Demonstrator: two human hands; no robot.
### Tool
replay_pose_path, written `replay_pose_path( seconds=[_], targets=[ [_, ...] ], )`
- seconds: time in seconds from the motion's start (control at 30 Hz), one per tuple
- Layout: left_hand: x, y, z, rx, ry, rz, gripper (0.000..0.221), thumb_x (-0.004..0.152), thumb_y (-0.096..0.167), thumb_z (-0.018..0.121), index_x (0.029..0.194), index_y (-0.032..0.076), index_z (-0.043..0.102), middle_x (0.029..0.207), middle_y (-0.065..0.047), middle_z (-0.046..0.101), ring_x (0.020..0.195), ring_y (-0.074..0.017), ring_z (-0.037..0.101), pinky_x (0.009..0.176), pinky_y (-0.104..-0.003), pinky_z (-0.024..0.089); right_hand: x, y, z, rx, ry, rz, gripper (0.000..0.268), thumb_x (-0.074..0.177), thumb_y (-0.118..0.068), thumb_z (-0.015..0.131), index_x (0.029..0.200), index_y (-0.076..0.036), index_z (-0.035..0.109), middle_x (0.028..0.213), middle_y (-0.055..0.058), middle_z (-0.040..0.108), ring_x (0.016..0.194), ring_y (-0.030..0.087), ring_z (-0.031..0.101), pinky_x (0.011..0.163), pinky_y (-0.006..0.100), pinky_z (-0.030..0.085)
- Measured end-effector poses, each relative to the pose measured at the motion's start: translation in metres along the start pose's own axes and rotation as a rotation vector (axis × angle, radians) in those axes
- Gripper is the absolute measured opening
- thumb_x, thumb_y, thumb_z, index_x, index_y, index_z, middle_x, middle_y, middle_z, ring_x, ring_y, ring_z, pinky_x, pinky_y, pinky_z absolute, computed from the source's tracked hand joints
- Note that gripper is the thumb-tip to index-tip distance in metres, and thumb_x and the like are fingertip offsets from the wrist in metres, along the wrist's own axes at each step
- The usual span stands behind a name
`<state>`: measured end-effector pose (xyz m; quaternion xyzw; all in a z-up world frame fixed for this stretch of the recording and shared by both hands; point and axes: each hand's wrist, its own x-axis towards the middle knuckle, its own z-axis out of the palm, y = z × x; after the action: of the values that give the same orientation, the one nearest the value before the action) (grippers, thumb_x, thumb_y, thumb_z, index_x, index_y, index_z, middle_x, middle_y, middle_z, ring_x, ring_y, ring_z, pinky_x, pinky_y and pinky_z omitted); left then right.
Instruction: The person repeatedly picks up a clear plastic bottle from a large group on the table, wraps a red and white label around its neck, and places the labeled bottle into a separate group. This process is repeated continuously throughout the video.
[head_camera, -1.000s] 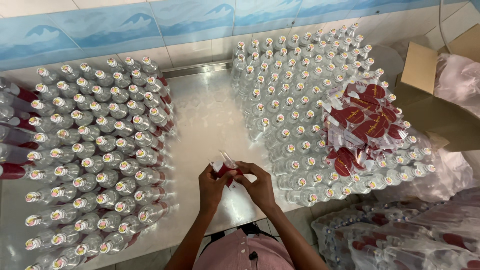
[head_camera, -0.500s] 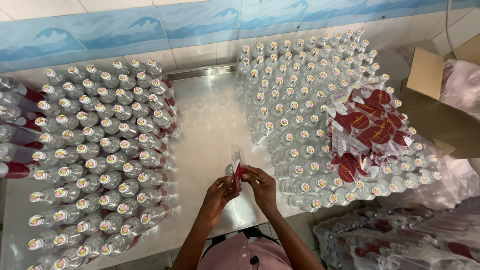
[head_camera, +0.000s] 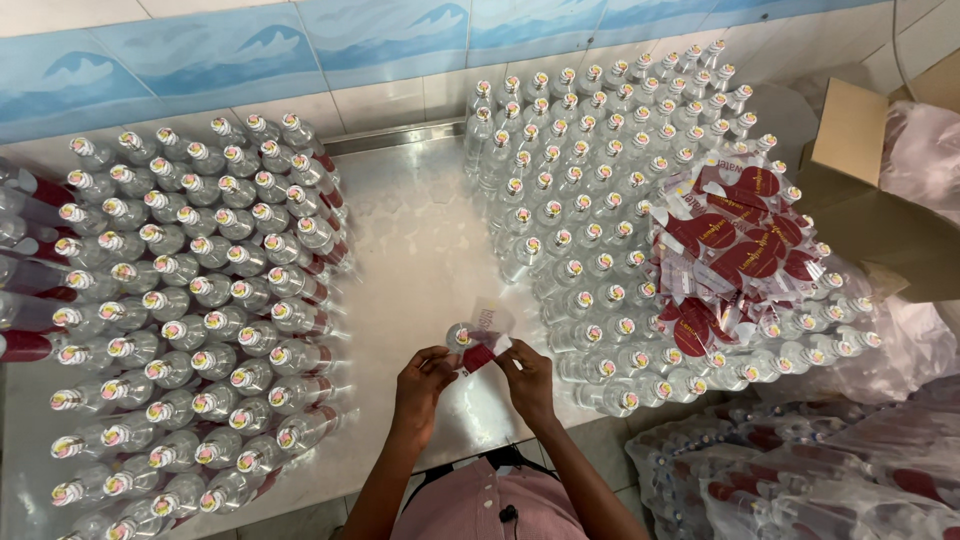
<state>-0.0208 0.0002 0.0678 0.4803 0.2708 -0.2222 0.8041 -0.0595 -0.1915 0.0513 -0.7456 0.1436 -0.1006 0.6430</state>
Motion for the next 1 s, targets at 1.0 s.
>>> replay_pose_path(
  seconds=[1.0],
  targets=[
    [0.055, -0.007, -0.013, 0.300, -0.013, 0.247, 0.033, 0.109, 0.003, 0.057, 0.136, 0.010, 0.074, 0.136, -0.010, 0.075, 0.115, -0.0186, 0.067, 0.090, -0.027, 0.057, 0.030, -0.003, 0.004, -0.504, -0.094, -0.606, 0.024, 0.096, 0.003, 0.076, 0.116, -0.005, 0.085, 0.098, 0.011, 0.087, 0.092, 0.030, 0.084, 0.101, 0.044, 0.067]
  ],
)
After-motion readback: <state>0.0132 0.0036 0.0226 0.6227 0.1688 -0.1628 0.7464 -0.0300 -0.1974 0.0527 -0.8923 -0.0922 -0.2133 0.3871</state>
